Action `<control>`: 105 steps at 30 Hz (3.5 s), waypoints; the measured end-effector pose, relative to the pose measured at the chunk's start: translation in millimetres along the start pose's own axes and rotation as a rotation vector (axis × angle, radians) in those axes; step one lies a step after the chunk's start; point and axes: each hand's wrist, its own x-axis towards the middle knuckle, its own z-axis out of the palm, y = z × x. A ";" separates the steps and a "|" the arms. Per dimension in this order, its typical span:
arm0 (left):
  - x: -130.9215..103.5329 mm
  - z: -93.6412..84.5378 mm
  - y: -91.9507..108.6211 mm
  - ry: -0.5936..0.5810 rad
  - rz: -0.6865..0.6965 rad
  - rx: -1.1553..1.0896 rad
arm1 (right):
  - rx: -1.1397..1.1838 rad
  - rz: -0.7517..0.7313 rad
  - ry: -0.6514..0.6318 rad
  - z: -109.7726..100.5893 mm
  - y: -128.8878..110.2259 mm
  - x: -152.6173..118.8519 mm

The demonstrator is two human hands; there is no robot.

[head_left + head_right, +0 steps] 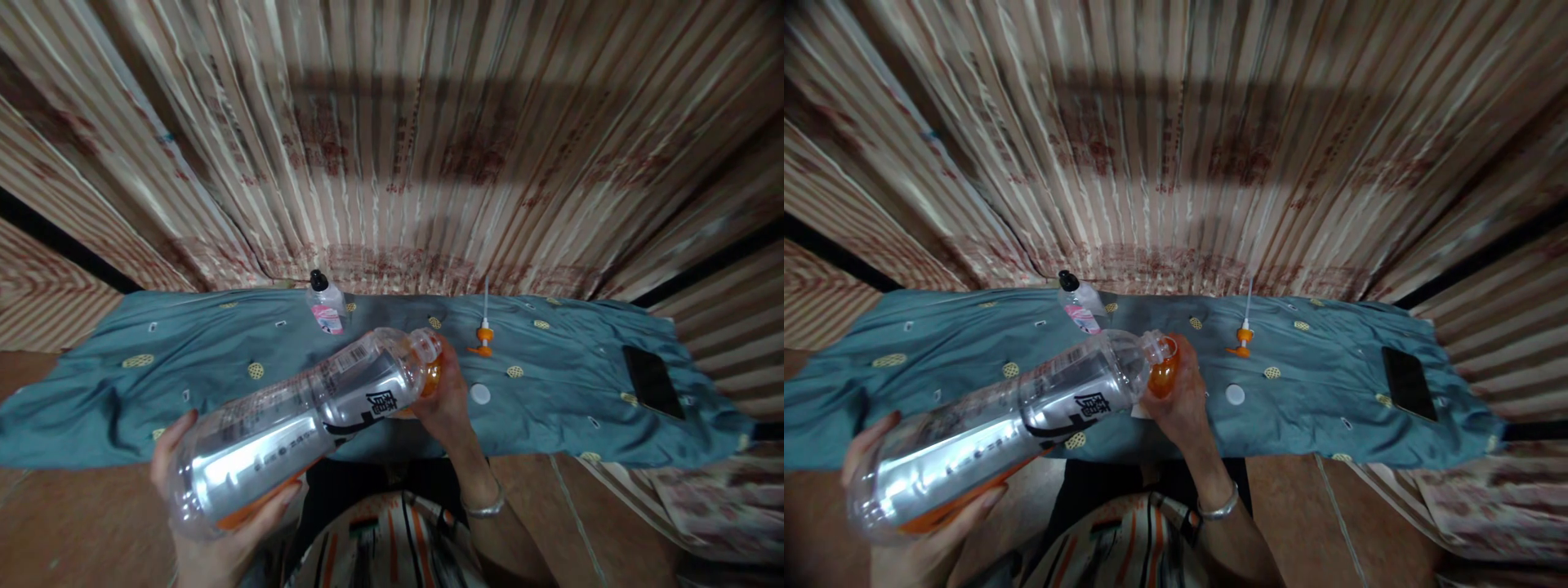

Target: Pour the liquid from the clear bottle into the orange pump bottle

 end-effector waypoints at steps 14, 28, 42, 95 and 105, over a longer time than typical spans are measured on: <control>1.1 -2.6 -1.8 -0.041 -0.034 0.016 | 0.022 0.017 -0.001 2.0 1.6 -1.7; 4.2 2.7 -3.0 -0.007 0.044 0.049 | 0.002 -0.003 -0.002 3.5 4.8 -1.2; -0.3 -4.9 -14.3 -0.074 0.048 0.032 | -0.001 -0.047 0.023 5.0 5.5 -2.2; -5.3 -14.3 -20.3 -0.086 -0.012 0.052 | -0.017 0.017 0.000 1.3 0.3 -0.4; 2.0 0.4 28.3 -0.027 -0.183 -0.005 | -0.009 0.013 0.018 1.5 -1.4 -0.1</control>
